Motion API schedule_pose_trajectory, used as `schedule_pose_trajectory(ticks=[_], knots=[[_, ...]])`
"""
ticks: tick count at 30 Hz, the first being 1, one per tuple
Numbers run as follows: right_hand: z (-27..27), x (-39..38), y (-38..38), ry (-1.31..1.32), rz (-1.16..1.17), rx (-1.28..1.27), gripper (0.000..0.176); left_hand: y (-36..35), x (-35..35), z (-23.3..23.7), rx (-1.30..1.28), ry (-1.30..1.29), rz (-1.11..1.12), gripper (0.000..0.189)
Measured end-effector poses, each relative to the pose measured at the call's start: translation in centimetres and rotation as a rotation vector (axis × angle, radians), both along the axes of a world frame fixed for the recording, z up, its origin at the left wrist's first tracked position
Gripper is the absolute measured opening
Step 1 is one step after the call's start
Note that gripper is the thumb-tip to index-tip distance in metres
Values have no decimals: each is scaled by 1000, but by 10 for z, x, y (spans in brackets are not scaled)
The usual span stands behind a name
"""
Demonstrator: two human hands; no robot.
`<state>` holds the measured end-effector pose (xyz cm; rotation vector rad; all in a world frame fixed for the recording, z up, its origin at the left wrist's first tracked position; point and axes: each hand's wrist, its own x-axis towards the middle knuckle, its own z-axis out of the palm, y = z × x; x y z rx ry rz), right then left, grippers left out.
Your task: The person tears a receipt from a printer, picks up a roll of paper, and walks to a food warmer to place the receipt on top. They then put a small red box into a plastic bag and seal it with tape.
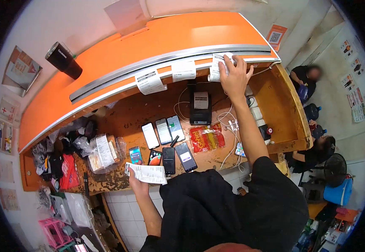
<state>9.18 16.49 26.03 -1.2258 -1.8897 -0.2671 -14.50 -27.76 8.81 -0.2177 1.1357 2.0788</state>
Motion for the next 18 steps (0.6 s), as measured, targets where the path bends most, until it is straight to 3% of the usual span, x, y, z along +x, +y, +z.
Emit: schedule_pose_trajectory(ticks=[7, 14, 15, 18], knots=[[-9, 14, 15, 26, 97, 20, 66, 5, 2, 1, -23, -27, 5, 49], [1, 7, 12, -87, 192, 66, 55, 13, 5, 4, -6, -21, -34, 49], [3, 5, 9, -71, 212, -32, 54, 15, 5, 3, -12, -24, -22, 49], [-4, 1, 14, 69, 309, 35, 58, 15, 7, 2, -38, -5, -31, 51]])
